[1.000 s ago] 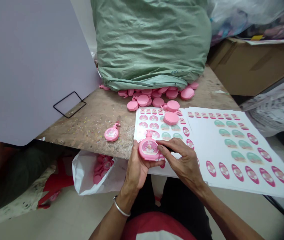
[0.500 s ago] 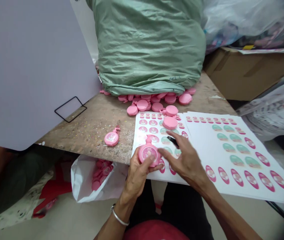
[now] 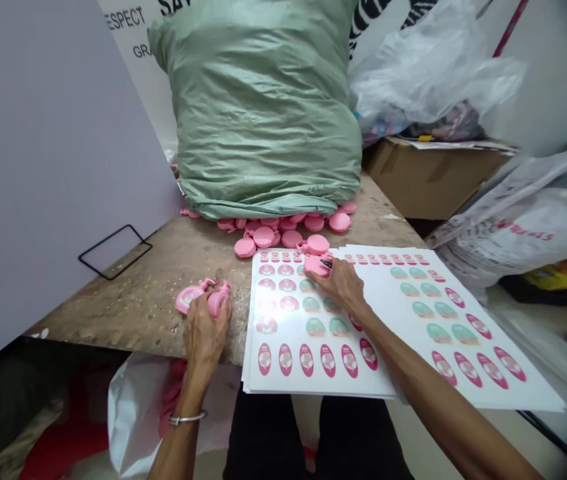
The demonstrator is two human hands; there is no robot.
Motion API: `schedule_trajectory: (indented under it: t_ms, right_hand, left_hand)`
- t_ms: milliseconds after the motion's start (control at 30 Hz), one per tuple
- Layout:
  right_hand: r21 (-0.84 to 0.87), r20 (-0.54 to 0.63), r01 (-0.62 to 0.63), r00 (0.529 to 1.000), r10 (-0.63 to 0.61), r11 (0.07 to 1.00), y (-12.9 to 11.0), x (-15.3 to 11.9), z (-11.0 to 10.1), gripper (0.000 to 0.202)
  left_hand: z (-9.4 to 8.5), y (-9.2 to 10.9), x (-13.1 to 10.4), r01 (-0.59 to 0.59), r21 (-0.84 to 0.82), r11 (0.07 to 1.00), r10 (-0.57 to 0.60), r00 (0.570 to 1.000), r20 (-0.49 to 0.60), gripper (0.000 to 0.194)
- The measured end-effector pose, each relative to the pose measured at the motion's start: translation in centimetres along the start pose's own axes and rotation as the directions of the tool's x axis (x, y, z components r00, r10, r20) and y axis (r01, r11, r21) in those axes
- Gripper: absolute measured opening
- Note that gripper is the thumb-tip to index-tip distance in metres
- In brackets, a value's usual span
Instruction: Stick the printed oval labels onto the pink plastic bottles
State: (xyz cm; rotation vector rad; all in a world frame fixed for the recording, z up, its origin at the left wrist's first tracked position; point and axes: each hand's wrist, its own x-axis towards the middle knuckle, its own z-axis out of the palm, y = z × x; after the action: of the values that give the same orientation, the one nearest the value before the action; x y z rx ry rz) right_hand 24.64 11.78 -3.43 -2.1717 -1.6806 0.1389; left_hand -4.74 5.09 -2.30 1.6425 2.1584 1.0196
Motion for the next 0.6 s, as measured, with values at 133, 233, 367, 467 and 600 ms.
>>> schedule_trajectory:
  t_ms: [133, 233, 367, 467, 600]
  right_hand:
    - [0.044, -0.128, 0.222, 0.968, -0.215, 0.974, -1.2, -2.5, -0.5, 0.047]
    - [0.122, -0.149, 0.505, 0.861, -0.487, 0.855, -2.7, -5.2, -1.4, 0.039]
    - [0.282, -0.086, 0.598, 0.795, -0.601, 0.75, -4.3, -7.4, -1.1, 0.046]
    - [0.492, -0.036, 0.477, 0.847, -0.53, 0.728, -4.9, -7.7, -0.4, 0.051]
    - [0.768, 0.042, 0.248, 0.901, -0.432, 0.591, -6.4, -8.2, -0.7, 0.058]
  left_hand:
    - [0.2, 3.0, -1.2, -0.147, -0.242, 0.959, 0.106, 0.979, -0.173, 0.037]
    - [2.1, 5.1, -2.5, 0.221, -0.681, 0.699, -0.001, 0.951, 0.308, 0.036]
    - [4.8, 5.8, -3.5, 0.629, -0.712, 0.313, 0.001, 0.749, 0.662, 0.039]
    - [5.2, 6.1, -3.7, 0.655, -0.726, 0.21, -0.016, 0.744, 0.668, 0.034]
    - [4.0, 7.5, -3.3, 0.69, -0.72, 0.07, 0.033, 0.72, 0.693, 0.026]
